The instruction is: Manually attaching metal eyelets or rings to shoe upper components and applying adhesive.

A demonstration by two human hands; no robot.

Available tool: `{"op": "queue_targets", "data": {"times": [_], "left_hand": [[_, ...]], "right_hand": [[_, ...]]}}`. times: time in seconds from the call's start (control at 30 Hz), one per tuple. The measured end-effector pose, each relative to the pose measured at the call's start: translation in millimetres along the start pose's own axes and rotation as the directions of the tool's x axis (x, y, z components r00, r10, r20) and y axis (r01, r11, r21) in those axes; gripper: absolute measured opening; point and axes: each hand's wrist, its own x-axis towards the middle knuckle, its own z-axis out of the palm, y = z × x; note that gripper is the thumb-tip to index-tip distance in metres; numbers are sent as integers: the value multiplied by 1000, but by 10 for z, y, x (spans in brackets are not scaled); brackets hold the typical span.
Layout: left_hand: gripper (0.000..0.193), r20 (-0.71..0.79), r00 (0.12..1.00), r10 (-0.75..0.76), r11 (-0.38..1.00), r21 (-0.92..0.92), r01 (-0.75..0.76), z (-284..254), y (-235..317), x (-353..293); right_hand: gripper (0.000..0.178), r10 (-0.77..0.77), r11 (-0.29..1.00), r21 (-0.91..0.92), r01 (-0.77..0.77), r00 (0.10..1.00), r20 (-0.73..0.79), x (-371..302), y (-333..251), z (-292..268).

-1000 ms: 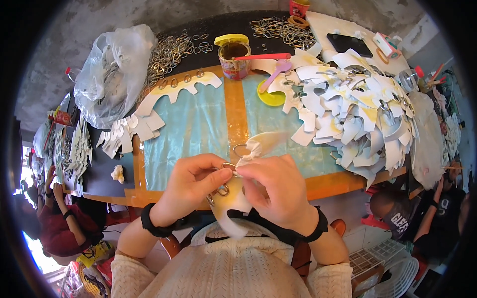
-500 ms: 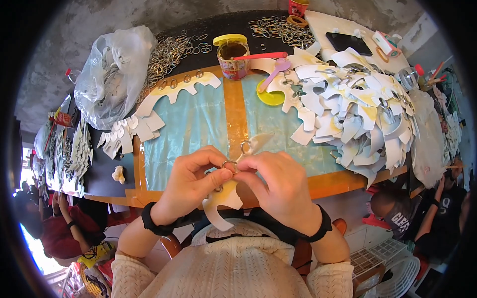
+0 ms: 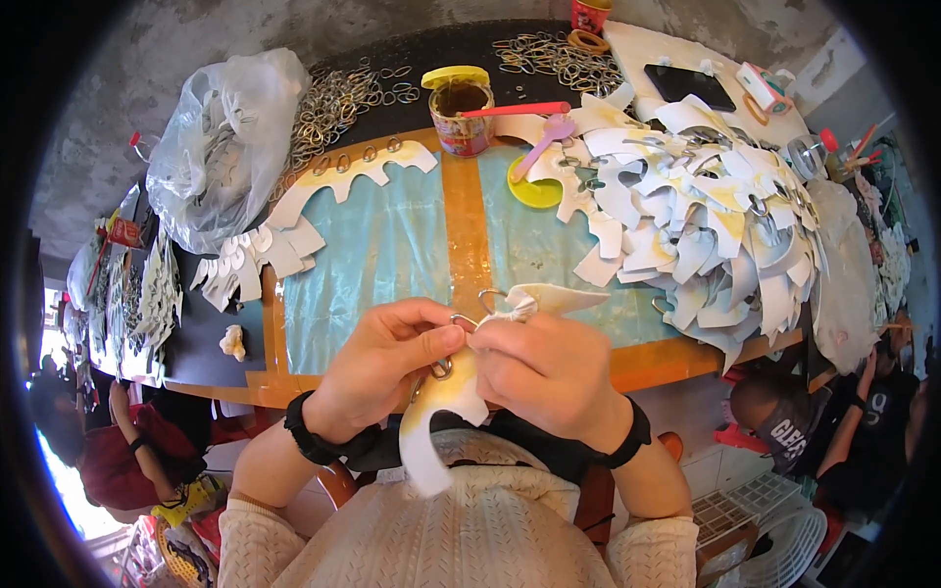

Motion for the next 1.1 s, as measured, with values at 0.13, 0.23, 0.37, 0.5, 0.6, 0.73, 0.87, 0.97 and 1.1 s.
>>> {"op": "queue_targets", "data": {"times": [0.13,0.23,0.37,0.5,0.6,0.73,0.87,0.97,1.1], "left_hand": [[19,-65,988,139,983,133,-129,-72,-25,29],[18,-76,968,241,917,344,-201,-33,-18,23],[17,-45,935,351,828,482,-287,4,-42,13],[17,-31,965,259,910,344,-233,-23,-18,21],[18,0,993,116,984,140,-114,-54,-29,31],[19,12,992,123,992,5,-123,-79,-115,61],[16,-27,979,201,976,96,-197,-45,-97,27],[15,8,956,294,893,355,-278,-27,-85,-5],[15,-27,962,273,893,380,-242,-31,-100,-9]], "right_hand": [[24,220,974,62,-220,975,1,77,-115,24],[25,321,945,51,-324,945,62,79,-138,-10],[27,429,889,127,-440,897,102,123,-164,-54],[33,608,711,287,-642,766,209,143,-225,-88],[29,763,376,590,-715,600,240,111,-213,-63],[29,734,336,567,-752,586,343,116,-176,-81],[31,685,496,436,-751,647,336,147,-203,-109],[35,723,471,391,-791,600,342,167,-220,-133],[39,714,510,293,-808,588,380,233,-230,-171]]}}
